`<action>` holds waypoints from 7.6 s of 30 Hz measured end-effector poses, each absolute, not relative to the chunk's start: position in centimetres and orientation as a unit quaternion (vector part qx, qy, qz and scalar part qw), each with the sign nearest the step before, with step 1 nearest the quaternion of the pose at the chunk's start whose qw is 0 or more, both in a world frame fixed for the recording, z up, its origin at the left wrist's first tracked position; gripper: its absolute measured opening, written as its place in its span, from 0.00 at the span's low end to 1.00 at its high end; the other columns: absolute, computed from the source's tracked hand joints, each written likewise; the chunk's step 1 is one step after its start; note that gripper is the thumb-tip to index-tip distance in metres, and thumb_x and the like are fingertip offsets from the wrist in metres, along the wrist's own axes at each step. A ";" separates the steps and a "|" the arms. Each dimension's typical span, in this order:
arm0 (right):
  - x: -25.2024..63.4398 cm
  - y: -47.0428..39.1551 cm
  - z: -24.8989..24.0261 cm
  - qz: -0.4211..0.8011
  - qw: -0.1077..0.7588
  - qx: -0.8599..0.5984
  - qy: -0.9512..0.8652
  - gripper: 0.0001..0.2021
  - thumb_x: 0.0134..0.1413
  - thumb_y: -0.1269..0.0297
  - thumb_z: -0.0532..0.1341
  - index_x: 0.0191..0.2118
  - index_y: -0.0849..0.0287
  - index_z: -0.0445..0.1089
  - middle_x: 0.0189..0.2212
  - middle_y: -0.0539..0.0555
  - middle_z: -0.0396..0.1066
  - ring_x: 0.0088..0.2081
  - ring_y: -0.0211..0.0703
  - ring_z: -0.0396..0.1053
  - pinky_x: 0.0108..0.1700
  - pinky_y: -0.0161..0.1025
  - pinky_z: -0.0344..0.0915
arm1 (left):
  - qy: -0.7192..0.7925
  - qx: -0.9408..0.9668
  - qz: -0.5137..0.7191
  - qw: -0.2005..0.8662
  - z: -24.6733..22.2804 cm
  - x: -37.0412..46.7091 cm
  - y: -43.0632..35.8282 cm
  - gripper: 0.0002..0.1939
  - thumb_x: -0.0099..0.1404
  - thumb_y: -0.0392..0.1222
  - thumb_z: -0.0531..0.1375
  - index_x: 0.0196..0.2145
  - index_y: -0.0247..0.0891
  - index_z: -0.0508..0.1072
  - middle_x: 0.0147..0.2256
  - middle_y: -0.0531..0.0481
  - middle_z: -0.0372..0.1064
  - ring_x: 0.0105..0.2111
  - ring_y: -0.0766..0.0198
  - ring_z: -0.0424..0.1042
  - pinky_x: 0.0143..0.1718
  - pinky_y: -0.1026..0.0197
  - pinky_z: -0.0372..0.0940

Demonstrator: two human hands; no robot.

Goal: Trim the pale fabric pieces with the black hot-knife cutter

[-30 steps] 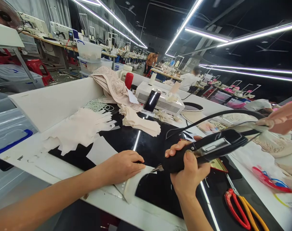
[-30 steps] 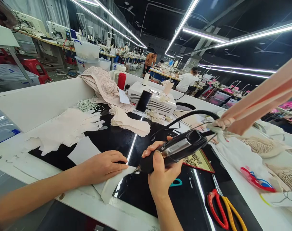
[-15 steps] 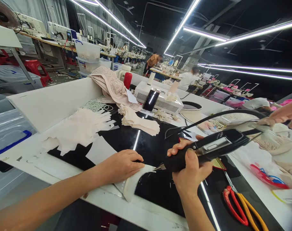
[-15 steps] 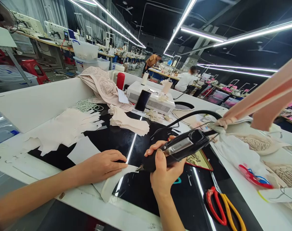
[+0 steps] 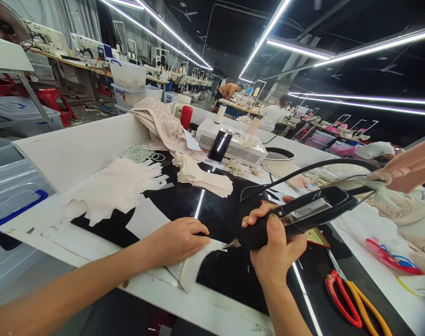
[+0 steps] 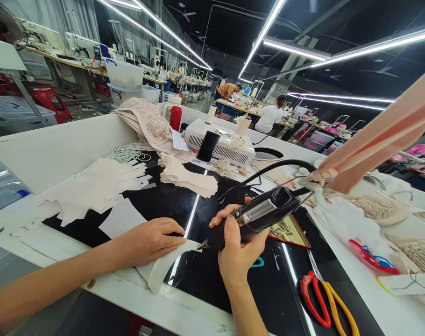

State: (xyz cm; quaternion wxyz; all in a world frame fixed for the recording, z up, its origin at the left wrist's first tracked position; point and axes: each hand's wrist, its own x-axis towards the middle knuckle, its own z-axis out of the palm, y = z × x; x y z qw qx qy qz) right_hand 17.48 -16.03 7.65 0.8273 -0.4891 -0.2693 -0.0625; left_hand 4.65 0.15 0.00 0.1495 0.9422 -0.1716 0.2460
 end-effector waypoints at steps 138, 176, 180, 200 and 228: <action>14.2 -12.4 8.1 -0.038 0.847 -0.464 -0.255 0.22 0.51 0.64 0.72 0.50 0.52 0.65 0.28 0.43 0.73 0.23 0.37 0.69 0.25 0.38 0.73 | -0.084 0.961 0.226 0.136 -0.6 -0.8 -3.4 0.35 0.61 0.63 0.71 0.58 0.39 0.74 0.61 0.29 0.67 0.63 0.35 0.68 0.63 0.35 0.66; 13.9 -17.4 9.5 -0.028 0.837 -0.479 -0.261 0.22 0.51 0.62 0.73 0.50 0.53 0.69 0.27 0.44 0.71 0.23 0.38 0.69 0.24 0.38 0.72 | 0.011 0.991 0.124 -0.050 1.9 1.8 -4.7 0.11 0.73 0.39 0.65 0.34 0.38 0.68 0.32 0.51 0.68 0.30 0.59 0.71 0.28 0.57 0.63; 14.0 -17.8 9.0 -0.025 0.836 -0.482 -0.260 0.21 0.51 0.61 0.73 0.49 0.52 0.68 0.27 0.44 0.72 0.23 0.38 0.69 0.25 0.38 0.72 | 0.017 0.993 0.099 -0.063 2.0 1.9 -5.1 0.10 0.73 0.33 0.63 0.33 0.39 0.67 0.31 0.51 0.67 0.30 0.58 0.72 0.27 0.57 0.61; 13.9 -17.4 7.6 -0.006 0.838 -0.476 -0.267 0.22 0.51 0.62 0.72 0.50 0.51 0.66 0.28 0.44 0.73 0.24 0.39 0.70 0.27 0.40 0.73 | 0.053 0.988 0.140 -0.037 1.1 1.1 -5.4 0.11 0.76 0.37 0.60 0.33 0.38 0.67 0.30 0.51 0.64 0.26 0.63 0.68 0.27 0.62 0.58; 13.8 -17.5 7.3 -0.005 0.841 -0.467 -0.273 0.21 0.54 0.65 0.71 0.51 0.50 0.67 0.30 0.44 0.74 0.25 0.38 0.71 0.29 0.39 0.72 | -0.200 0.948 0.239 0.060 1.4 1.0 -4.4 0.11 0.78 0.28 0.53 0.52 0.30 0.73 0.43 0.44 0.77 0.48 0.60 0.77 0.57 0.59 0.72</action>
